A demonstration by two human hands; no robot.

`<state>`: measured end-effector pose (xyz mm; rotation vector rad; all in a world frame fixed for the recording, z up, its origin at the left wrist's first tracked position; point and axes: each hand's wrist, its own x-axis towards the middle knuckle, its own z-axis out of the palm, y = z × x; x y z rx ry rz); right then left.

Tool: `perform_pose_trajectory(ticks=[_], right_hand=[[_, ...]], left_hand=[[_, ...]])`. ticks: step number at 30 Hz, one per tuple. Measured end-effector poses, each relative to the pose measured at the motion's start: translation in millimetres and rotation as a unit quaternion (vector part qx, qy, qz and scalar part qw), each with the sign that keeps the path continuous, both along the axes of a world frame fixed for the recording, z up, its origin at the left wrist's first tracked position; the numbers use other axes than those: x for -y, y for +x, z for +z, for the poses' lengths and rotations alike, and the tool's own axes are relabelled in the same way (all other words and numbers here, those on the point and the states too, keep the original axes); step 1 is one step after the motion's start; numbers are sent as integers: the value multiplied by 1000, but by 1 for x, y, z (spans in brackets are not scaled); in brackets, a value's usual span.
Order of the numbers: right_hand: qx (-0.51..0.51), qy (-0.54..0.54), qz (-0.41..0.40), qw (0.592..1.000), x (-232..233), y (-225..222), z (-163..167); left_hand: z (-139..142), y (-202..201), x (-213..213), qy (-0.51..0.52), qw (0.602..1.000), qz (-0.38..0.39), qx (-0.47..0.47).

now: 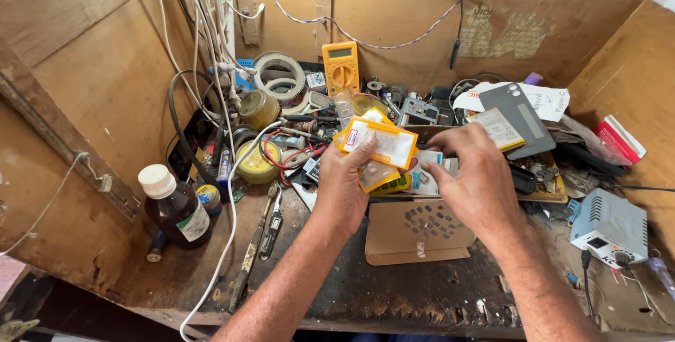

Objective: The person works at a cluttered electronics repair bench, handling small circuit boards and a phone board, applying paste from a yellow container, and probing the board with a hand tool. They then open a cardboard box, take out small packaged components, and place items back on the bench.

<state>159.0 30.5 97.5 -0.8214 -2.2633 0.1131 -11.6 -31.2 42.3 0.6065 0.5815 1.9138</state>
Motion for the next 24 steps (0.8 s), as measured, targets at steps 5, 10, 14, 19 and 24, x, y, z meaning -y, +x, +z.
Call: perform_pose_trajectory(ticks=[5, 10, 14, 19, 24], right_hand=[[117, -94, -16, 989, -3, -16, 1], [208, -104, -64, 970, -10, -25, 0], [150, -106, -31, 983, -14, -21, -3], [60, -221, -14, 973, -19, -11, -4], [-72, -344, -51, 935, -26, 12, 7]], left_hand=[[-1, 1, 1, -2, 1000, 10, 7], [-2, 1, 0, 3, 1000, 20, 6], [-3, 2, -4, 1, 1000, 23, 15], [-4, 2, -5, -6, 999, 25, 37], [-2, 2, -4, 7, 999, 21, 38]])
